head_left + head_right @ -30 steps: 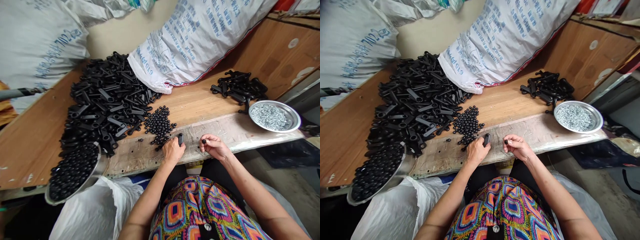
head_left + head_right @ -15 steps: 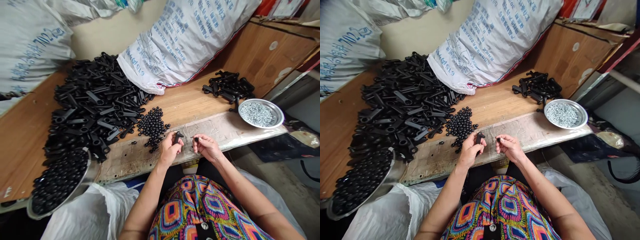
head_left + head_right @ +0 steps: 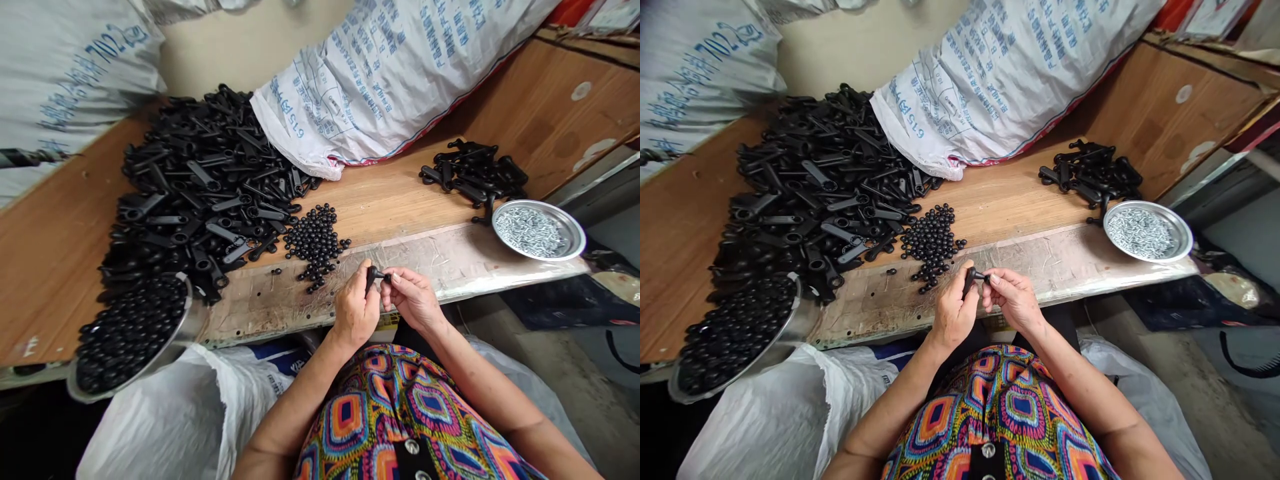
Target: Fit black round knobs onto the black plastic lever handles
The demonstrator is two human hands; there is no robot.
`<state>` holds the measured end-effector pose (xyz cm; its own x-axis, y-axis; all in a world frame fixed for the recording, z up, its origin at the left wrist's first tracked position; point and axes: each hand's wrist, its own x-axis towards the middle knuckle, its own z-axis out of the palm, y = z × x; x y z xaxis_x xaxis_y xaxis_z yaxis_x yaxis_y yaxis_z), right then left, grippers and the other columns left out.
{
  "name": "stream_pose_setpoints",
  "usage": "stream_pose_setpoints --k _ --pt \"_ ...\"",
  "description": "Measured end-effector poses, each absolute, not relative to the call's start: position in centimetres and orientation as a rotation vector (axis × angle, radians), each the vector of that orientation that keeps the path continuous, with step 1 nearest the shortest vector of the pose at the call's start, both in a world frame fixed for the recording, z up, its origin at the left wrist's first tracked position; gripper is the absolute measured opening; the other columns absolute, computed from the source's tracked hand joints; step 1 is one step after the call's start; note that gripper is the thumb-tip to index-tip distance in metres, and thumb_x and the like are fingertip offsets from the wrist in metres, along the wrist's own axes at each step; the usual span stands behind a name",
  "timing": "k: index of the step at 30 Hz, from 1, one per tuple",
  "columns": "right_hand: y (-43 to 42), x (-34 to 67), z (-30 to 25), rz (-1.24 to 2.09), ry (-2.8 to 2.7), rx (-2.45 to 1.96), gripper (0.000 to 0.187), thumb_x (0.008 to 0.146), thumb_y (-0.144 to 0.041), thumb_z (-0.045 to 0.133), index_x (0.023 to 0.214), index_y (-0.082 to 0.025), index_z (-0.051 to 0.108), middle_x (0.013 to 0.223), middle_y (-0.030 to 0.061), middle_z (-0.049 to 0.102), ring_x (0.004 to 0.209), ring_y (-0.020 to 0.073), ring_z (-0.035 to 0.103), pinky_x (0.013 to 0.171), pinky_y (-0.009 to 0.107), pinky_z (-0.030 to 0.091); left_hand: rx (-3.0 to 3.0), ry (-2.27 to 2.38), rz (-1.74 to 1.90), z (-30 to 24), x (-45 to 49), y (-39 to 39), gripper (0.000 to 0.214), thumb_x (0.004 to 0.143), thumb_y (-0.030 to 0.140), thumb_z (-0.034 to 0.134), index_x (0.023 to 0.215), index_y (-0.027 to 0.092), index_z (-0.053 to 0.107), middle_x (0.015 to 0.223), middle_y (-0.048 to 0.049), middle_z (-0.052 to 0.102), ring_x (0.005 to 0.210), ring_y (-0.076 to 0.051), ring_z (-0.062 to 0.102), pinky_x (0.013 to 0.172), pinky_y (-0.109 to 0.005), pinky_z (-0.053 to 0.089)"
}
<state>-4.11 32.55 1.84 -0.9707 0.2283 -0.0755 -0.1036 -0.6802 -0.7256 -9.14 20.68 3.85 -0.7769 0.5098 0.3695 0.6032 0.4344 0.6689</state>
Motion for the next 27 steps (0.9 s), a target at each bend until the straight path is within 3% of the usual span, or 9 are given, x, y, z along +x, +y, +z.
stream_pose_setpoints --k 10,17,22,24,27 --pt "31.6 -4.4 2.0 2.732 -1.12 -0.279 0.012 0.076 -0.024 0.062 0.081 -0.015 0.066 0.055 0.0005 0.06 0.041 0.0101 0.054 0.037 0.02 0.046 -0.992 -2.501 -1.037 3.0 -8.7 20.4 0.042 0.084 0.014 0.037 0.125 0.008 0.04 0.111 -0.0146 0.061 0.098 -0.018 0.059 0.083 -0.026 0.047" --pt "30.4 -4.3 2.2 2.663 -1.112 -0.319 0.012 0.072 -0.025 0.064 0.076 -0.014 0.065 0.05 -0.0008 0.057 0.036 0.0088 0.05 0.034 0.019 0.041 -0.933 -2.41 -0.693 1.8 -8.2 20.4 0.045 0.085 0.018 0.036 0.128 0.006 0.032 0.095 -0.0145 0.064 0.081 -0.018 0.063 0.069 -0.026 0.05" --pt "31.2 -4.6 1.8 2.613 -1.345 -0.394 0.02 0.072 -0.033 0.064 0.078 -0.014 0.064 0.053 -0.001 0.058 0.039 0.0091 0.051 0.037 0.02 0.042 -0.977 -2.439 -0.561 1.4 -9.2 20.1 0.043 0.084 0.016 0.037 0.125 0.006 0.038 0.09 -0.0127 0.065 0.074 -0.018 0.063 0.066 -0.026 0.049" --pt "32.9 -5.1 1.4 2.484 -1.737 -0.402 0.026 0.073 -0.039 0.062 0.08 -0.014 0.065 0.055 0.0005 0.059 0.044 0.0106 0.054 0.041 0.021 0.043 -1.053 -2.546 -0.549 1.1 -10.2 20.0 0.043 0.081 0.015 0.039 0.124 0.009 0.042 0.091 -0.0103 0.065 0.077 -0.018 0.062 0.07 -0.027 0.049" --pt "36.1 -5.8 1.3 1.942 -2.285 -0.478 0.035 0.075 -0.044 0.059 0.093 -0.014 0.066 0.06 0.0033 0.062 0.054 0.0143 0.058 0.05 0.024 0.046 -1.133 -2.721 -0.488 0.5 -11.6 20.4 0.044 0.077 0.015 0.044 0.121 0.015 0.047 0.093 -0.0074 0.065 0.08 -0.019 0.062 0.074 -0.028 0.049"
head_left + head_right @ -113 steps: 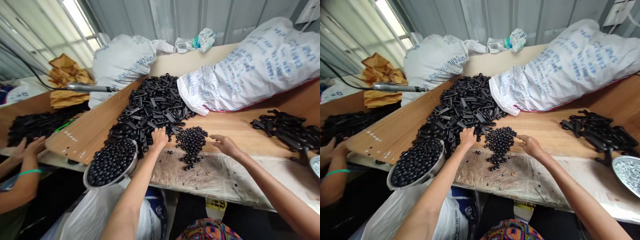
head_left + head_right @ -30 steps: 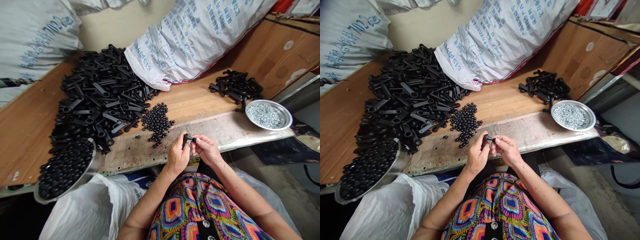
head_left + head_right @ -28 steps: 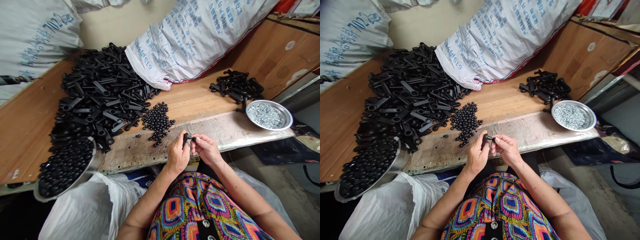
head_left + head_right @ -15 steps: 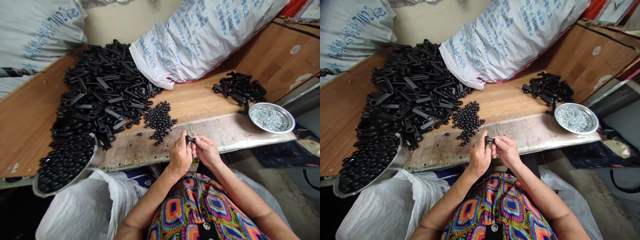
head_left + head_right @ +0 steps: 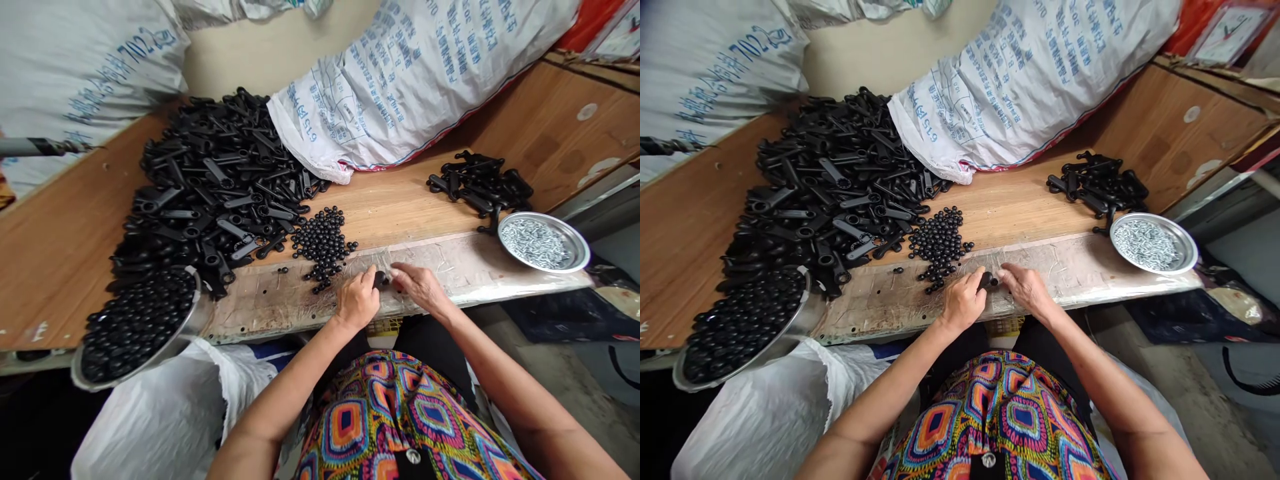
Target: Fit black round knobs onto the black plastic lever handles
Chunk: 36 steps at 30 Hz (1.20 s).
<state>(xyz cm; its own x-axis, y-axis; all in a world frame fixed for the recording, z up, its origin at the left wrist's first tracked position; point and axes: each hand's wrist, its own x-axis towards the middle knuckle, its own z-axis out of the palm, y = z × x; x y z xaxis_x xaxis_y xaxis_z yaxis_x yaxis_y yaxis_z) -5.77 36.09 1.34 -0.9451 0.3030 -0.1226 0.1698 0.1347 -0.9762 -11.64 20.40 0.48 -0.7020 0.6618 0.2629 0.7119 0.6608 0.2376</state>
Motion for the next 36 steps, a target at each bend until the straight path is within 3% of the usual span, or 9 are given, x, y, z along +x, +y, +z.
stream_pose_setpoints --k 2,5,9,13,17,23,29,36 --pt "37.5 -6.1 2.1 1.668 -2.354 -0.499 0.041 0.079 -0.047 0.054 0.104 -0.016 0.063 0.071 0.0054 0.065 0.064 0.0168 0.061 0.059 0.028 0.049 -1.143 -2.82 -0.406 0.0 -12.2 21.0 0.043 0.076 0.016 0.045 0.119 0.017 0.049 0.092 -0.0066 0.064 0.081 -0.02 0.061 0.074 -0.029 0.048" --pt "37.5 -6.7 4.6 1.588 -2.242 -0.307 0.044 0.084 -0.049 0.044 0.113 -0.019 0.058 0.094 0.0069 0.066 0.086 0.0195 0.061 0.075 0.033 0.049 -1.187 -2.891 -0.266 -0.6 -12.4 21.9 0.044 0.077 0.015 0.045 0.12 0.015 0.047 0.092 -0.0086 0.062 0.081 -0.02 0.061 0.071 -0.029 0.048" --pt "35.2 -8.7 7.0 1.506 -2.106 0.121 0.051 0.088 -0.054 0.031 0.128 -0.026 0.044 0.123 0.0042 0.054 0.115 0.0203 0.048 0.095 0.039 0.039 -1.236 -2.858 -0.114 -1.2 -12.1 22.5 0.041 0.08 0.012 0.04 0.12 0.009 0.046 0.083 -0.0114 0.06 0.075 -0.021 0.061 0.065 -0.03 0.048" --pt "33.5 -11.6 4.3 1.442 -2.329 0.31 0.059 0.087 -0.058 0.025 0.134 -0.025 0.036 0.136 0.0048 0.041 0.126 0.0225 0.035 0.104 0.045 0.028 -1.408 -2.781 -0.097 -1.6 -11.8 22.4 0.03 0.081 0.014 0.037 0.099 0.008 0.061 0.077 -0.014 0.062 0.076 -0.023 0.06 0.068 -0.033 0.048" --pt "33.0 -13.1 1.0 1.54 -2.448 0.281 0.054 0.088 -0.05 0.032 0.135 -0.023 0.035 0.136 0.0061 0.041 0.125 0.0215 0.035 0.105 0.043 0.025 -1.44 -2.813 -0.209 -1.3 -12.1 22.4 0.029 0.08 0.014 0.039 0.09 0.009 0.065 0.08 -0.0147 0.064 0.08 -0.024 0.06 0.072 -0.035 0.048" --pt "36.0 -12.2 2.7 2.105 -1.887 -0.168 0.05 0.087 -0.05 0.033 0.124 -0.021 0.046 0.118 0.0082 0.055 0.097 0.0168 0.055 0.078 0.032 0.046 -1.354 -2.84 -0.256 1.3 -14.0 21.8 0.028 0.074 0.012 0.043 0.093 0.017 0.063 0.082 -0.0075 0.067 0.075 -0.02 0.063 0.066 -0.029 0.048" --pt "38.7 -6.7 4.2 2.324 -1.578 -0.23 0.031 0.073 -0.035 0.062 0.099 -0.019 0.062 0.09 0.0058 0.065 0.076 0.0147 0.06 0.065 0.027 0.047 -1.315 -2.811 -0.77 4.2 -13.3 19.5 0.037 0.072 0.01 0.043 0.104 0.022 0.06 0.096 -0.0019 0.067 0.088 -0.017 0.062 0.08 -0.025 0.047" --pt "36.1 -4.5 1.2 2.599 -1.611 -0.154 0.025 0.069 -0.024 0.069 0.093 -0.018 0.067 0.079 0.004 0.067 0.069 0.0143 0.06 0.062 0.026 0.045 -1.396 -2.776 -0.896 7.0 -12.2 19.1 0.038 0.073 0.009 0.043 0.105 0.023 0.06 0.093 -0.0017 0.068 0.084 -0.015 0.062 0.079 -0.025 0.047"
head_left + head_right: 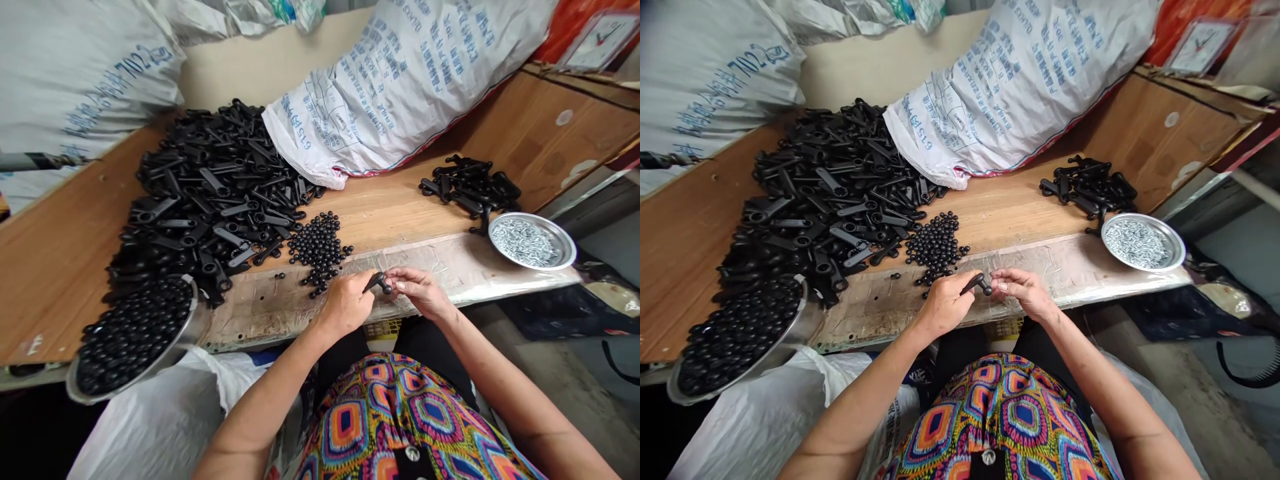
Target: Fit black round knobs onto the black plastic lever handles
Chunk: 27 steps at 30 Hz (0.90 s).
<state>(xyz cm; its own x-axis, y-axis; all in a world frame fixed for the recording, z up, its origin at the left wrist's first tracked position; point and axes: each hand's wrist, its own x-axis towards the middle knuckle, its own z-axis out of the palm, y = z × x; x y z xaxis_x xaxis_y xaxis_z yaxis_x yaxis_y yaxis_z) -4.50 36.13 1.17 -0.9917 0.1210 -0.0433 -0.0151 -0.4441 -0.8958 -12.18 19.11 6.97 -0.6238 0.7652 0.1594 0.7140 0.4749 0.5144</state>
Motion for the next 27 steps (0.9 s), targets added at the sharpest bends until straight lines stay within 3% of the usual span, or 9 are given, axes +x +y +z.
stream_pose_setpoints --k 5,10,13,16,22,24,27 --pt "36.0 -4.4 2.2 2.627 -1.798 0.101 0.044 0.067 -0.026 0.07 0.11 -0.021 0.06 0.083 0.0011 0.065 0.071 0.012 0.058 0.066 0.025 0.045 1.244 2.622 0.654 6.1 -12.0 20.4 0.049 0.073 0.01 0.045 0.121 0.017 0.049 0.099 -0.0075 0.066 0.091 -0.019 0.062 0.083 -0.03 0.047" --pt "38.8 -5.9 3.1 2.262 -2.157 -0.066 0.025 0.069 -0.03 0.066 0.088 -0.014 0.066 0.061 -0.0027 0.057 0.052 0.0073 0.048 0.052 0.02 0.04 1.141 2.556 0.834 4.8 -12.6 20.4 0.073 0.074 0.027 0.054 0.138 0.015 0.02 0.111 -0.0086 0.061 0.096 -0.018 0.059 0.082 -0.029 0.047" --pt "44.1 -7.6 3.6 1.911 -2.128 -0.298 0.027 0.065 -0.03 0.068 0.086 -0.014 0.065 0.061 -0.0019 0.058 0.052 0.0086 0.049 0.052 0.022 0.04 1.066 2.663 0.926 4.4 -14.9 17.6 0.065 0.077 0.038 0.052 0.134 0.018 0.029 0.118 -0.0059 0.056 0.105 -0.018 0.054 0.088 -0.03 0.045" --pt "51.0 -9.3 5.3 1.409 -2.017 -0.494 0.028 0.066 -0.035 0.066 0.086 -0.016 0.065 0.063 0.0001 0.058 0.053 0.0111 0.05 0.052 0.026 0.042 0.869 2.897 0.769 4.2 -17.8 13.0 0.052 0.078 0.043 0.048 0.124 0.018 0.043 0.116 -0.0057 0.057 0.106 -0.02 0.053 0.09 -0.031 0.043" --pt "57.6 -9.4 9.0 0.386 -2.31 -0.839 0.048 0.076 -0.04 0.057 0.118 -0.018 0.054 0.089 0.0114 0.063 0.088 0.0289 0.059 0.073 0.043 0.042 0.43 3.226 0.182 3.4 -22.3 4.6 0.049 0.08 0.045 0.039 0.117 0.015 0.051 0.117 -0.0113 0.055 0.107 -0.029 0.05 0.09 -0.04 0.042" --pt "55.8 -8.8 8.4 0.264 -2.444 -0.796 0.044 0.079 -0.041 0.053 0.114 -0.016 0.057 0.091 0.0132 0.064 0.087 0.0296 0.06 0.073 0.042 0.043 0.284 3.249 0.046 3.0 -23.2 3.2 0.049 0.081 0.043 0.038 0.117 0.013 0.051 0.118 -0.0139 0.054 0.108 -0.031 0.048 0.089 -0.041 0.042" --pt "51.2 -8.4 5.5 0.398 -2.643 -0.518 0.033 0.077 -0.04 0.055 0.099 -0.017 0.066 0.085 0.0108 0.067 0.075 0.0242 0.063 0.065 0.033 0.046 0.156 3.199 -0.076 2.7 -23.7 2.3 0.046 0.08 0.038 0.039 0.115 0.012 0.053 0.114 -0.0154 0.056 0.105 -0.031 0.05 0.086 -0.04 0.042"
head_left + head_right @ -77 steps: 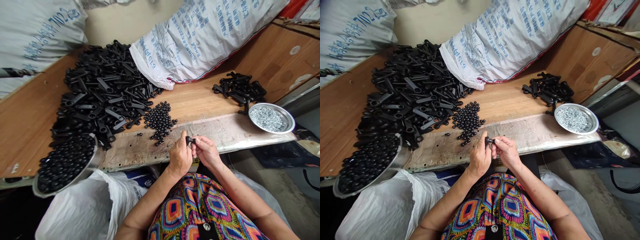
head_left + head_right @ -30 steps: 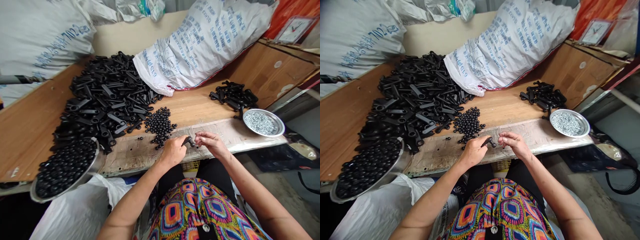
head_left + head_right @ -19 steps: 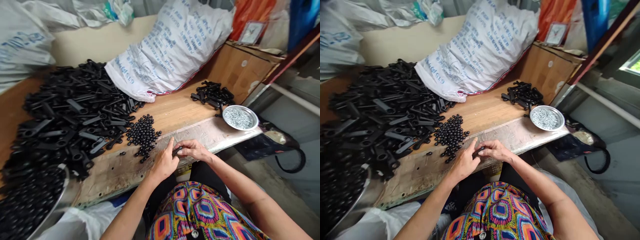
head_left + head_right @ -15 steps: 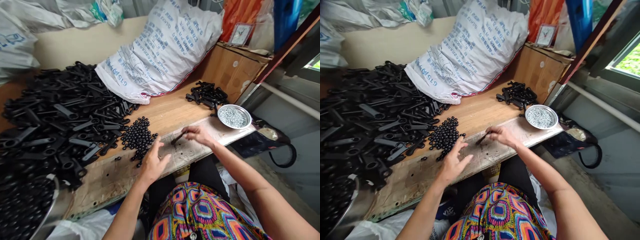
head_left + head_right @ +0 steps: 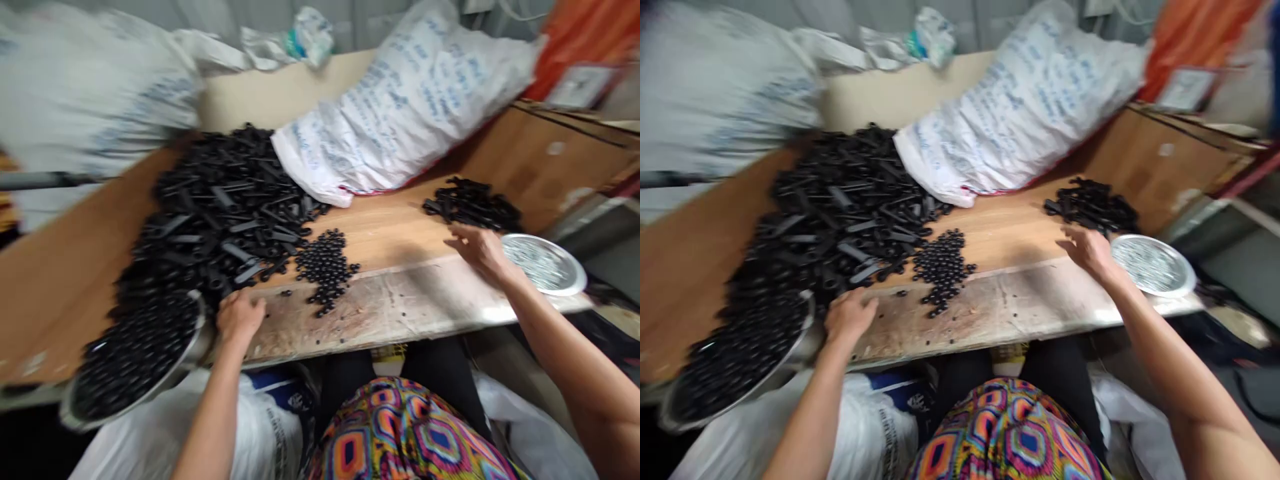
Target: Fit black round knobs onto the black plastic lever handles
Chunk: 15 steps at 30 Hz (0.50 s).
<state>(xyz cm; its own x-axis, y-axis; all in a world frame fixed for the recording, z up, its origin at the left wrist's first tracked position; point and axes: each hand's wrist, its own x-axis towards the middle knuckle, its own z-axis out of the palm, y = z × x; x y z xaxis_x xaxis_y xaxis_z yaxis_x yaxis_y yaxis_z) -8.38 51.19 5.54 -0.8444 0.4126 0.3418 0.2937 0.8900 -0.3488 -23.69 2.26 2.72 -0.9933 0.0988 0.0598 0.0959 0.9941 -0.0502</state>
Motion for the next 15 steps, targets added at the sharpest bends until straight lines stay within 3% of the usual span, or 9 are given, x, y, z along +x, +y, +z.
stream_pose_setpoints --k 4,7,11,15 --pt "44.8 -10.5 1.3 0.444 -2.834 -0.073 0.038 0.08 -0.038 0.053 0.112 -0.02 0.06 0.104 0.0108 0.065 0.089 0.0261 0.063 0.072 0.036 0.05 -0.113 -3.118 0.074 2.5 -24.5 1.9 0.031 0.078 0.029 0.044 0.102 0.017 0.06 0.103 -0.0094 0.062 0.101 -0.025 0.052 0.084 -0.033 0.043" --pt "40.2 -13.1 0.3 0.399 -2.844 0.308 0.04 0.081 -0.034 0.051 0.118 -0.02 0.056 0.112 0.012 0.061 0.1 0.0259 0.058 0.08 0.036 0.049 -0.018 -3.049 0.046 2.6 -24.8 1.4 0.03 0.079 0.026 0.043 0.105 0.018 0.057 0.104 -0.0078 0.061 0.101 -0.022 0.052 0.085 -0.029 0.041" --pt "35.2 -15.7 0.7 0.343 -2.849 0.585 0.036 0.083 -0.023 0.047 0.118 -0.021 0.054 0.113 0.011 0.059 0.097 0.0228 0.057 0.079 0.033 0.046 0.057 -2.96 0.029 2.5 -24.7 0.7 0.033 0.083 0.023 0.038 0.11 0.014 0.053 0.108 -0.0126 0.057 0.104 -0.024 0.051 0.087 -0.032 0.04" --pt "33.3 -17.1 0.4 0.167 -2.95 0.503 0.028 0.082 -0.015 0.045 0.106 -0.019 0.059 0.099 0.0097 0.061 0.087 0.0212 0.056 0.074 0.03 0.043 0.073 -2.96 0.031 2.2 -25.2 0.5 0.027 0.08 0.018 0.041 0.102 0.01 0.054 0.098 -0.0152 0.058 0.097 -0.027 0.054 0.077 -0.033 0.044"
